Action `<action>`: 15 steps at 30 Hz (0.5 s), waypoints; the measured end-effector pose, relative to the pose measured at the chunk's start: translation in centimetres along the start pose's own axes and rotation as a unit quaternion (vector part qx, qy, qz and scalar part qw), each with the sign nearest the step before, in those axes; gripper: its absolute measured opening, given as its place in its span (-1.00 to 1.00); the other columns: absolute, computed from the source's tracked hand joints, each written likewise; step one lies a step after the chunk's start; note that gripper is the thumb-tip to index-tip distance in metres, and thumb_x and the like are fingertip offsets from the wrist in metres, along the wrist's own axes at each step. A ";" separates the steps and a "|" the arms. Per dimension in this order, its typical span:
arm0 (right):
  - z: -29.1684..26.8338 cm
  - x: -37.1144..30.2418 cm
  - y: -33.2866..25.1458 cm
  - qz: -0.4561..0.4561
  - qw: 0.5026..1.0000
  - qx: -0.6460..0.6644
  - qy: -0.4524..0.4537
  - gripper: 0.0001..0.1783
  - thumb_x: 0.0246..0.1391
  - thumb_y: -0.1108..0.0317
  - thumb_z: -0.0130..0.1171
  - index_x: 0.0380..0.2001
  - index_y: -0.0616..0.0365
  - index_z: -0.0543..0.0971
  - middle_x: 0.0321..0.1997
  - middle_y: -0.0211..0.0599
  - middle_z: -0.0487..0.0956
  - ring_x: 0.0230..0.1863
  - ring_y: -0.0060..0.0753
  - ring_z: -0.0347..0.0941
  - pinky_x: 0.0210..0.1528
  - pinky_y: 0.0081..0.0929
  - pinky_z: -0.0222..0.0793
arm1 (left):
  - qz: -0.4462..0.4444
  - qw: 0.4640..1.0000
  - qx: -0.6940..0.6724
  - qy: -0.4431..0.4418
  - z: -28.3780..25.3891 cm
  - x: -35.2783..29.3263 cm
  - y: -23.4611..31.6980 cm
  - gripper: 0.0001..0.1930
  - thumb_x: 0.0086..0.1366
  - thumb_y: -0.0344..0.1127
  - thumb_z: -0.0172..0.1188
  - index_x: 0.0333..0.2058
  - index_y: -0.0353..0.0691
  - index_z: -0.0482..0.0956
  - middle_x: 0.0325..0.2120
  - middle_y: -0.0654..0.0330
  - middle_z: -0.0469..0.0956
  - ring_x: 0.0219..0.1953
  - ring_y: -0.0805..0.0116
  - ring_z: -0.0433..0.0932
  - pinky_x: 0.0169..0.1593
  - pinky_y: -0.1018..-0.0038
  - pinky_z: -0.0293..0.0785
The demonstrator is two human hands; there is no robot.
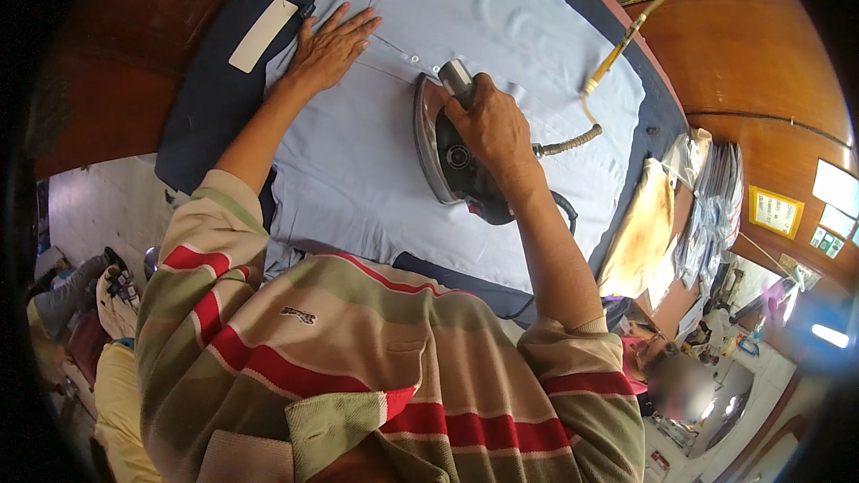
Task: The person irons a light blue shirt on a table, moving the iron across various sections of the fabric and smoothing it out by hand.
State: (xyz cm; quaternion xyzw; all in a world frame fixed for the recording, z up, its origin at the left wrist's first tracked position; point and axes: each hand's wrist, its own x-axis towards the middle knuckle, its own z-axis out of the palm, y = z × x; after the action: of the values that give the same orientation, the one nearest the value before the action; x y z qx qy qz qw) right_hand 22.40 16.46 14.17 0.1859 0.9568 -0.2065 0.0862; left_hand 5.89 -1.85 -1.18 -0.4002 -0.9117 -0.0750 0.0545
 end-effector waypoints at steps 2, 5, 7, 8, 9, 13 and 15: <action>-0.1 0.6 -0.9 -0.012 1.000 0.004 -0.001 -0.42 0.01 -0.09 0.03 -0.39 0.36 0.42 -0.50 0.16 0.52 -0.37 0.17 0.49 -0.29 -0.12 0.37 | -0.003 1.000 -0.004 -0.007 -0.5 0.1 0.1 -0.56 0.39 -0.07 -0.30 0.23 0.22 0.14 0.26 0.47 0.07 0.31 0.37 -0.04 0.20 0.04 -0.16; -0.3 1.5 -3.1 0.007 0.999 0.017 -0.026 -0.51 -0.04 0.06 0.05 -0.33 0.38 0.43 -0.45 0.23 0.51 -0.36 0.16 0.49 -0.25 -0.17 0.36 | -0.001 1.000 -0.013 0.003 -0.5 0.0 -0.3 -0.56 0.38 -0.05 -0.31 0.22 0.21 0.16 0.26 0.47 0.08 0.31 0.39 -0.04 0.20 0.04 -0.17; -0.2 1.3 -2.3 0.000 1.000 0.013 -0.022 -0.48 -0.01 -0.02 0.05 -0.36 0.36 0.41 -0.48 0.17 0.52 -0.36 0.16 0.49 -0.26 -0.14 0.37 | 0.002 1.000 -0.024 -0.003 -0.4 0.1 -0.5 -0.56 0.38 -0.05 -0.32 0.22 0.21 0.16 0.26 0.45 0.09 0.31 0.38 -0.03 0.20 0.03 -0.17; -0.2 1.3 -2.1 -0.003 1.000 0.008 -0.020 -0.46 0.00 -0.05 0.05 -0.37 0.35 0.41 -0.49 0.14 0.53 -0.36 0.16 0.49 -0.27 -0.13 0.38 | 0.004 0.999 -0.032 -0.004 -0.7 0.2 -0.4 -0.56 0.38 -0.05 -0.32 0.22 0.20 0.16 0.26 0.44 0.10 0.31 0.38 -0.02 0.20 0.02 -0.18; -0.1 1.1 -2.0 -0.005 1.000 0.009 -0.023 -0.47 0.00 -0.05 0.05 -0.37 0.34 0.40 -0.49 0.14 0.53 -0.36 0.15 0.49 -0.27 -0.13 0.38 | -0.009 0.999 -0.048 -0.008 -0.9 0.2 -0.2 -0.56 0.38 -0.04 -0.33 0.22 0.20 0.16 0.26 0.44 0.10 0.31 0.38 -0.02 0.20 0.02 -0.18; 0.0 1.5 -3.1 -0.046 0.999 0.004 -0.014 -0.50 0.02 -0.02 0.03 -0.37 0.33 0.40 -0.50 0.13 0.53 -0.37 0.16 0.49 -0.27 -0.13 0.39 | -0.029 0.986 -0.157 0.053 -1.8 1.6 1.3 -0.54 0.38 -0.01 -0.34 0.23 0.17 0.15 0.26 0.41 0.10 0.31 0.35 0.00 0.21 0.05 -0.20; 0.6 2.4 -4.6 -0.062 0.998 0.005 -0.012 -0.51 0.04 -0.01 0.02 -0.39 0.33 0.39 -0.50 0.15 0.53 -0.38 0.16 0.49 -0.29 -0.12 0.39 | -0.037 0.982 -0.177 0.062 -2.5 2.1 2.1 -0.52 0.38 0.01 -0.35 0.25 0.16 0.10 0.27 0.41 0.06 0.32 0.35 -0.03 0.23 0.07 -0.21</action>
State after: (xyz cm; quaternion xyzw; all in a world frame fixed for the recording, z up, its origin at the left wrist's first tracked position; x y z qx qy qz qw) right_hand 18.44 13.11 14.72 0.1240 0.9643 -0.2185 0.0842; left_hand 6.14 0.63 1.79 -0.3640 -0.8932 -0.2616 0.0362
